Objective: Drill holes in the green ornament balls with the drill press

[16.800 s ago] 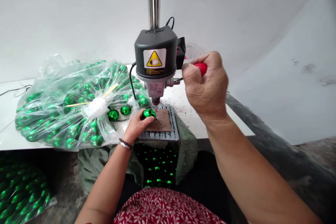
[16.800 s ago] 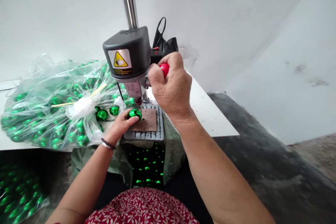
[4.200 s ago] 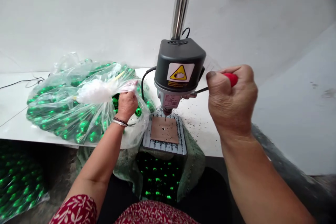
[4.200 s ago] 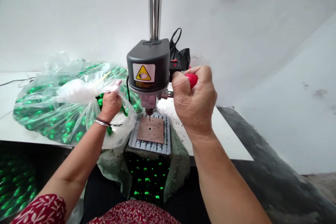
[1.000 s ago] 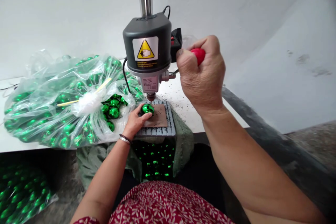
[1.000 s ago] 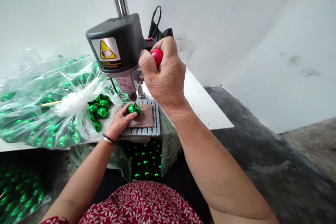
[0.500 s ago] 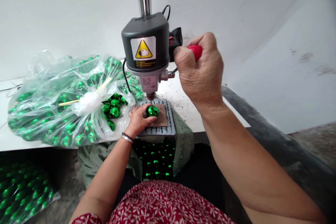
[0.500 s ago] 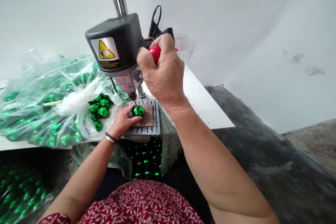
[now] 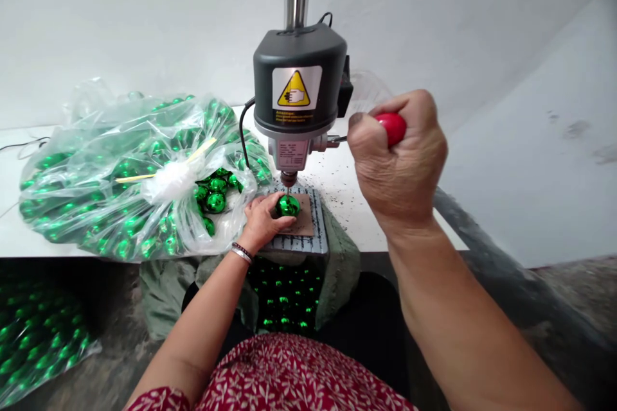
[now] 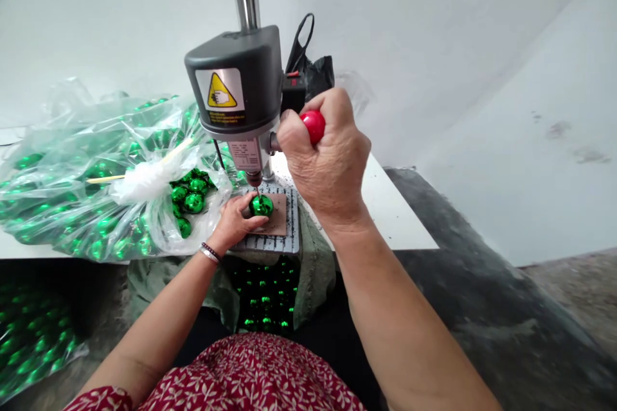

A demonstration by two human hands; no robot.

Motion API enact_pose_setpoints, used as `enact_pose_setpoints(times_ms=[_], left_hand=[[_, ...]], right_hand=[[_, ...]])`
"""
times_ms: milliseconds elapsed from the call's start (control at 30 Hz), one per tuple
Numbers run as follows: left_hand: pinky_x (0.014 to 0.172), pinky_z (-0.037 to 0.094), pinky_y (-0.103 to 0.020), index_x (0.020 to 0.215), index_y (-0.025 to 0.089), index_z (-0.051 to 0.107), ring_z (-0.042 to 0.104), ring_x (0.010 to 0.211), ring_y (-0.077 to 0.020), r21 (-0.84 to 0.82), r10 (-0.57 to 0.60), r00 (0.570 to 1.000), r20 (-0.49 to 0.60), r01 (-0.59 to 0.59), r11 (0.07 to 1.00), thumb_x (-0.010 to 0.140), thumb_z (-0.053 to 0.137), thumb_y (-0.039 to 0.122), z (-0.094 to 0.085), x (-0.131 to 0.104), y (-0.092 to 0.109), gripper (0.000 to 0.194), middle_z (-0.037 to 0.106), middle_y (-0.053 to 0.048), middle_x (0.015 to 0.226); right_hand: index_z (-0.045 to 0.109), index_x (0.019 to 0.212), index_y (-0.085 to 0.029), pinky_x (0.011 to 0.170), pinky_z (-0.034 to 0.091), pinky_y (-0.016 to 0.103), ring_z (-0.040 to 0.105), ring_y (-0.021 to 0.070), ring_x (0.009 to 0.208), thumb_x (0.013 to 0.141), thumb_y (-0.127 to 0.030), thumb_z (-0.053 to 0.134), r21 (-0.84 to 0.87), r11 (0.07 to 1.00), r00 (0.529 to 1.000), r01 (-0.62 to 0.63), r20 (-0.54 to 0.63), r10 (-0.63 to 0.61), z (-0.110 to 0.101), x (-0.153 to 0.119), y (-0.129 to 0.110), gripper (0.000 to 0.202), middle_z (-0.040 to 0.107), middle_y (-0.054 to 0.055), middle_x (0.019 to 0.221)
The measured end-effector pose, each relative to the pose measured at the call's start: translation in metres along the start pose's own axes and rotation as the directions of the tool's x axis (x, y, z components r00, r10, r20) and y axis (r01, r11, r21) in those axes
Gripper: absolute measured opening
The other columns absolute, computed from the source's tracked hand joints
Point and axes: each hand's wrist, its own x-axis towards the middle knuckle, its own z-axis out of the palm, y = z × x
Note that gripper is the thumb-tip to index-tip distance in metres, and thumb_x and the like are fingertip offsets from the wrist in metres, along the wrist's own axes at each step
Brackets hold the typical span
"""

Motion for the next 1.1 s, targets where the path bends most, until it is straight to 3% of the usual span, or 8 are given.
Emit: enact_pose_setpoints(times_ms=[300, 700, 867, 1100], left_hand=[[0.116, 0.034, -0.056, 0.128, 0.028, 0.072, 0.056, 0.129, -0.0355, -0.022, 0.034, 0.999, -0.015, -0.034, 0.999, 0.074, 0.086, 0.027, 0.005, 0.000, -0.007, 0.056, 0.074, -0.006, 0.127], [0.118, 0.033, -0.056, 0.129, 0.029, 0.071, 0.056, 0.131, -0.0348, -0.050, 0.038, 0.999, -0.009, -0.038, 0.998, 0.075, 0.085, 0.029, 0.008, -0.001, -0.011, 0.055, 0.073, -0.005, 0.130], [0.118, 0.034, -0.054, 0.132, 0.027, 0.070, 0.056, 0.131, -0.0346, -0.057, 0.033, 0.999, -0.006, -0.033, 0.998, 0.075, 0.086, 0.028, 0.007, -0.001, -0.010, 0.059, 0.073, -0.007, 0.130], [0.119, 0.033, -0.054, 0.131, 0.028, 0.070, 0.057, 0.131, -0.0333, -0.072, 0.031, 0.999, -0.016, -0.032, 0.997, 0.074, 0.086, 0.027, 0.009, -0.002, -0.011, 0.060, 0.074, -0.006, 0.128]], right_hand=[[0.047, 0.076, -0.023, 0.062, 0.043, 0.027, 0.042, 0.0091, 0.058, 0.084, -0.032, 0.058, -0.089, 0.996, 0.999, -0.003, -0.051, -0.002, -0.003, -0.015, -0.001, 0.016, 0.049, -0.004, 0.065], [0.049, 0.078, -0.025, 0.057, 0.042, 0.028, 0.046, 0.0110, 0.055, 0.086, -0.039, 0.056, -0.088, 0.995, 0.982, 0.046, -0.181, -0.061, 0.005, -0.039, 0.009, 0.018, 0.051, -0.003, 0.063], [0.053, 0.078, -0.024, 0.055, 0.045, 0.027, 0.052, 0.0111, 0.055, 0.084, -0.039, 0.058, -0.079, 0.994, 0.965, 0.073, -0.245, -0.091, 0.008, -0.046, 0.013, 0.016, 0.058, -0.002, 0.064], [0.056, 0.082, -0.024, 0.057, 0.050, 0.027, 0.060, 0.0127, 0.060, 0.085, -0.042, 0.058, -0.043, 0.994, 0.974, 0.096, -0.202, -0.103, 0.010, -0.077, 0.029, 0.018, 0.063, -0.001, 0.068]])
